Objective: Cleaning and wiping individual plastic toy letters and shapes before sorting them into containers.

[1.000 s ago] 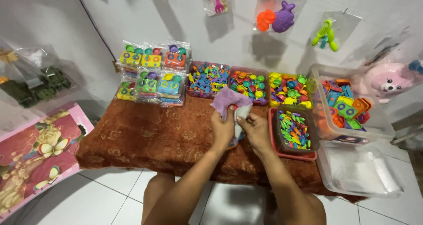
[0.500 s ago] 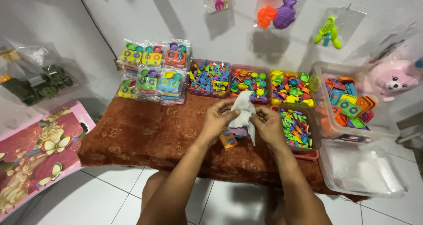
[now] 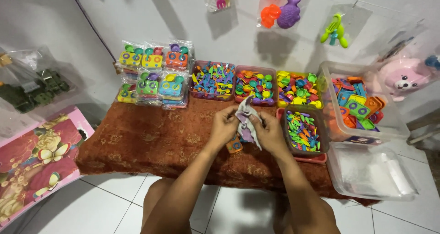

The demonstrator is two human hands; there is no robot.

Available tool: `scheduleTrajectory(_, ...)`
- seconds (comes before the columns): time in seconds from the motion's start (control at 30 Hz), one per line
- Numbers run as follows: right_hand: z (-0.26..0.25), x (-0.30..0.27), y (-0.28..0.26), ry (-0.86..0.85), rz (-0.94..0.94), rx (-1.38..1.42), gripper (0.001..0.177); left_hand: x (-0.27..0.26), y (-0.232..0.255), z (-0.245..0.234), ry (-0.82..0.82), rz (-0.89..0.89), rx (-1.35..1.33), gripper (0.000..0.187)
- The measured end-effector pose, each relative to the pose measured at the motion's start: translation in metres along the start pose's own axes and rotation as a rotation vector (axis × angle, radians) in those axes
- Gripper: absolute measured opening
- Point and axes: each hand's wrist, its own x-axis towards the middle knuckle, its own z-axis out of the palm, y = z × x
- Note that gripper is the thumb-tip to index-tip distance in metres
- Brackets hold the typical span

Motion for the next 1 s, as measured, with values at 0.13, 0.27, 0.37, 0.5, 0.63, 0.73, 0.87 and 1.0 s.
scheduleTrajectory(0.13,0.003,-0.002,-0.004,0.018,0.030,0.031,0.008,-0.014,0.034,0.003,-0.034,0.092,0.079,0.036)
scheduleTrajectory(0.27,-0.001,-0.001,0.002,0.036,-0.051,0.001,0.006,-0.010,0.031,-0.002,-0.079,0.062,0.057,0.038)
scheduleTrajectory(0.37,-0.003,-0.001,0.004,0.028,-0.064,-0.036,0.020,-0.015,0.029,-0.002,-0.080,0.025,0.041,0.034)
scheduleTrajectory(0.5,0.007,-0.003,0.000,0.015,0.030,0.072,0.018,-0.021,0.038,0.001,-0.038,0.085,0.125,0.033)
scheduleTrajectory(0.63,0.004,-0.002,0.008,-0.006,0.087,0.147,0.007,-0.016,0.041,0.003,-0.048,0.121,0.048,0.037)
scheduleTrajectory(0.73,0.000,0.002,0.012,0.015,0.012,0.072,0.004,-0.014,0.037,0.001,-0.048,0.162,0.075,0.034)
scheduleTrajectory(0.87,0.002,0.002,0.009,0.042,-0.003,0.063,0.030,-0.017,0.032,0.003,-0.043,0.055,0.033,0.021)
scheduleTrajectory(1.0,0.012,-0.003,-0.015,0.056,0.080,0.220,0.022,-0.014,0.043,0.004,-0.020,0.123,0.097,0.035)
